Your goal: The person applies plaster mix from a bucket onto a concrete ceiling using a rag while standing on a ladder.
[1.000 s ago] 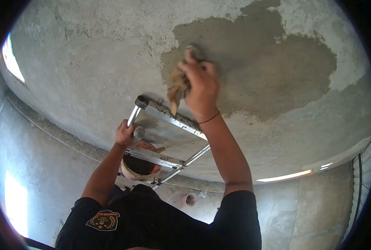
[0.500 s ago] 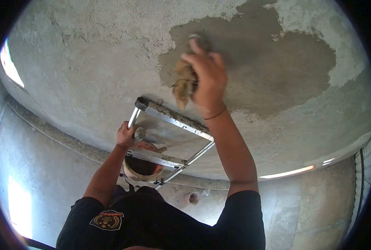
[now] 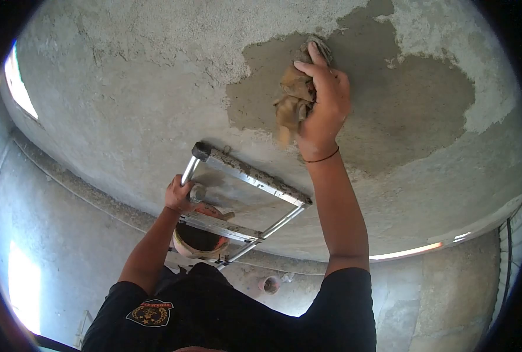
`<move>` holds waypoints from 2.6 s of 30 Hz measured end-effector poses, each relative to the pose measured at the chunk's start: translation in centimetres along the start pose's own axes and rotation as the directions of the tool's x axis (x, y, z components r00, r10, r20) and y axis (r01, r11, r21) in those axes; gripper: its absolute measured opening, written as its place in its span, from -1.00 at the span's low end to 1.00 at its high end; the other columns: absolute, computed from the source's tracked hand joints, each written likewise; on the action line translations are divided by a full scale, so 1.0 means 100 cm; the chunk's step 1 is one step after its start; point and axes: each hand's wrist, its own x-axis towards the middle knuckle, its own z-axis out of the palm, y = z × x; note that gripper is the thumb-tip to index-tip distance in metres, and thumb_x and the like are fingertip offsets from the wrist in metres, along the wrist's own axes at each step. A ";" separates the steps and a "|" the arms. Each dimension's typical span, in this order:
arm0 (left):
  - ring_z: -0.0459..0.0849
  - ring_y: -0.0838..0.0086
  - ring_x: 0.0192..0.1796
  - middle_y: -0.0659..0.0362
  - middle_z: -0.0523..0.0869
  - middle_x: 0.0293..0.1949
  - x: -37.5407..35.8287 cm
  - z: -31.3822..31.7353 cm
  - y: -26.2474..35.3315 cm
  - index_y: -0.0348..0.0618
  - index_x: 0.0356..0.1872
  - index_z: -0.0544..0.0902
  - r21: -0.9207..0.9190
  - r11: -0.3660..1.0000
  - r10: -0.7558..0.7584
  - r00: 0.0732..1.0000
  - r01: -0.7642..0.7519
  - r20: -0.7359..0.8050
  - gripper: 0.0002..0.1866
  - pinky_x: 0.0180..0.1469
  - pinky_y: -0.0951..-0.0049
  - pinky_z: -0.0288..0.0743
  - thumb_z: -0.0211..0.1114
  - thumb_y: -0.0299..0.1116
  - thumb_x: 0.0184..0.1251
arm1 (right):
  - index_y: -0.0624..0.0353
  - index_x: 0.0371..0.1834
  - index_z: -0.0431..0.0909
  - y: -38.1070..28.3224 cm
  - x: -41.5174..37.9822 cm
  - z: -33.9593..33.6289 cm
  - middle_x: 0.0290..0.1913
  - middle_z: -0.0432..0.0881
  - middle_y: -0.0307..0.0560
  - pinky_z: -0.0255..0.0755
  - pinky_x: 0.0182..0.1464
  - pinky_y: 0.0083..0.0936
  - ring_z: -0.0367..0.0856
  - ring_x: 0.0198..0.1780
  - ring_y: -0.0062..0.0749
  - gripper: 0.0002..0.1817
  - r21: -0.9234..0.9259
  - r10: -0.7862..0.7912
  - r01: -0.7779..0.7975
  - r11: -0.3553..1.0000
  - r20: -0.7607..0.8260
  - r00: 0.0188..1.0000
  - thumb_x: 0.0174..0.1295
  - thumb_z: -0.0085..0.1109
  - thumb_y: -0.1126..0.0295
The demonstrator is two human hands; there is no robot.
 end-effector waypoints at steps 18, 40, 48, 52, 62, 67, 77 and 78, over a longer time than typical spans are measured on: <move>0.59 0.06 -0.10 0.04 0.49 -0.16 -0.006 0.009 -0.007 0.12 -0.14 0.59 0.006 1.000 -0.005 1.000 0.005 -0.019 -0.33 -0.14 0.07 0.56 0.56 -0.19 -0.55 | 0.11 -0.23 0.61 -0.022 -0.031 0.019 0.10 0.69 -0.10 0.53 -0.15 -0.41 0.61 -0.18 -0.18 -0.72 -0.013 -0.040 0.049 0.999 0.386 0.922 -0.06 0.22 0.62; 0.62 0.04 -0.23 0.02 0.50 -0.22 -0.001 0.005 0.002 0.02 -0.19 0.60 0.023 0.999 0.027 0.996 -0.026 -0.084 -0.45 -0.24 0.09 0.56 0.53 -0.27 -0.40 | 0.05 -0.16 0.68 0.030 0.025 -0.059 0.15 0.67 -0.15 0.57 -0.11 -0.40 0.60 -0.11 -0.28 -0.58 -0.150 -0.043 0.018 0.989 -0.162 0.986 -0.20 0.39 0.57; 0.61 0.04 -0.20 0.03 0.48 -0.23 -0.001 0.008 -0.002 0.07 -0.18 0.61 0.049 0.999 0.012 0.996 -0.007 -0.088 -0.48 -0.20 0.07 0.57 0.51 -0.25 -0.36 | 0.08 -0.17 0.67 0.007 0.003 -0.045 0.06 0.70 -0.04 0.58 -0.11 -0.36 0.64 -0.18 -0.24 -0.54 -0.025 -0.142 0.146 0.989 0.118 0.983 -0.26 0.42 0.60; 0.61 0.04 -0.20 0.03 0.48 -0.22 -0.006 0.016 -0.006 0.06 -0.17 0.61 0.047 0.999 -0.022 0.997 0.026 -0.075 -0.47 -0.20 0.07 0.57 0.51 -0.26 -0.36 | 0.03 -0.18 0.68 0.030 0.050 -0.071 0.06 0.70 -0.07 0.57 -0.13 -0.36 0.63 -0.20 -0.20 -0.56 -0.116 -0.111 0.096 0.989 -0.128 0.985 -0.25 0.43 0.57; 0.61 0.06 -0.18 0.05 0.48 -0.20 -0.005 0.010 0.002 0.06 -0.16 0.60 0.070 0.995 -0.063 0.996 0.067 -0.063 -0.43 -0.18 0.08 0.57 0.54 -0.27 -0.42 | 0.05 -0.24 0.67 0.022 0.046 -0.060 0.04 0.72 -0.13 0.56 -0.13 -0.37 0.62 -0.17 -0.24 -0.63 -0.095 -0.170 0.163 0.982 -0.060 0.984 -0.21 0.39 0.62; 0.61 0.06 -0.17 0.05 0.48 -0.20 -0.006 0.013 -0.001 0.06 -0.17 0.60 0.063 0.996 -0.052 0.996 0.057 -0.077 -0.43 -0.18 0.08 0.57 0.54 -0.28 -0.43 | 0.08 -0.24 0.66 0.030 0.050 -0.051 0.05 0.72 -0.14 0.56 -0.18 -0.40 0.60 -0.21 -0.29 -0.60 -0.182 -0.134 0.129 0.975 -0.012 0.991 -0.27 0.48 0.56; 0.61 0.05 -0.17 0.04 0.47 -0.21 -0.008 0.020 -0.006 0.07 -0.18 0.60 0.075 0.993 -0.081 0.993 0.087 -0.083 -0.43 -0.17 0.08 0.57 0.53 -0.30 -0.43 | 0.09 -0.18 0.66 0.038 0.076 -0.067 0.00 0.73 -0.15 0.56 -0.15 -0.41 0.61 -0.20 -0.25 -0.53 -0.130 -0.174 0.169 0.977 -0.030 0.984 -0.28 0.44 0.63; 0.61 0.05 -0.17 0.04 0.47 -0.21 -0.006 0.019 -0.005 0.07 -0.18 0.60 0.073 0.994 -0.078 0.993 0.084 -0.085 -0.43 -0.17 0.08 0.57 0.53 -0.30 -0.43 | 0.09 -0.15 0.66 0.042 0.071 -0.062 -0.07 0.74 -0.15 0.55 -0.13 -0.39 0.60 -0.20 -0.23 -0.53 -0.063 -0.116 0.117 0.991 0.015 0.993 -0.25 0.42 0.65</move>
